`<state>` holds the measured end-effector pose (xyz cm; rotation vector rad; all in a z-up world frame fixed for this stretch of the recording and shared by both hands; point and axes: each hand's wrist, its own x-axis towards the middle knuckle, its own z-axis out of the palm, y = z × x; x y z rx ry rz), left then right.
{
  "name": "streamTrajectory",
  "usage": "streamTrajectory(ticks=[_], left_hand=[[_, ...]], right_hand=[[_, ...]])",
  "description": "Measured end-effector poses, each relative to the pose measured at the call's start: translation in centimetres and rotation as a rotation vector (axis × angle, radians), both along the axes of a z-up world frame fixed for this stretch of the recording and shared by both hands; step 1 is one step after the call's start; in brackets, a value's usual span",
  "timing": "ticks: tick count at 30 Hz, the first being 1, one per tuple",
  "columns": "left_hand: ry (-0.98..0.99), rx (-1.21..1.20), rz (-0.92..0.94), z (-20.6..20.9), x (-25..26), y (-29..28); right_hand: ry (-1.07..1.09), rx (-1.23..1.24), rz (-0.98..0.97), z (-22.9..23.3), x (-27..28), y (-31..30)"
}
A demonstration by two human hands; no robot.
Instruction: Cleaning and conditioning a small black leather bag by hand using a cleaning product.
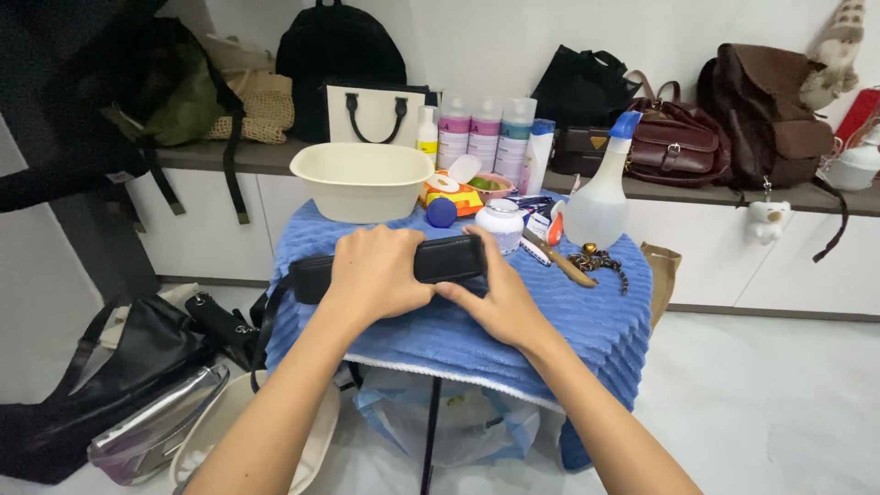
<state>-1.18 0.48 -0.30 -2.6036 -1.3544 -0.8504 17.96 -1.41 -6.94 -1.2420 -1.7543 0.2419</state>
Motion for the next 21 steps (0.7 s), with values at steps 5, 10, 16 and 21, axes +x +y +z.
streamTrajectory(ticks=[5, 10, 16, 21], left_hand=[[0.010, -0.017, 0.009, 0.8, 0.1, -0.7], [-0.001, -0.036, 0.010, 0.8, 0.1, -0.3], [0.019, -0.062, -0.013, 0.9, -0.2, 0.0], [0.094, 0.006, -0.034, -1.8, -1.3, -0.5]], right_hand=[[0.075, -0.006, 0.009, 0.3, 0.3, 0.3], [0.162, -0.079, 0.046, 1.1, 0.4, -0.6], [0.020, -0.380, -0.044, 1.7, 1.7, -0.2], [-0.095, -0.570, -0.071, 1.1, 3.4, 4.3]])
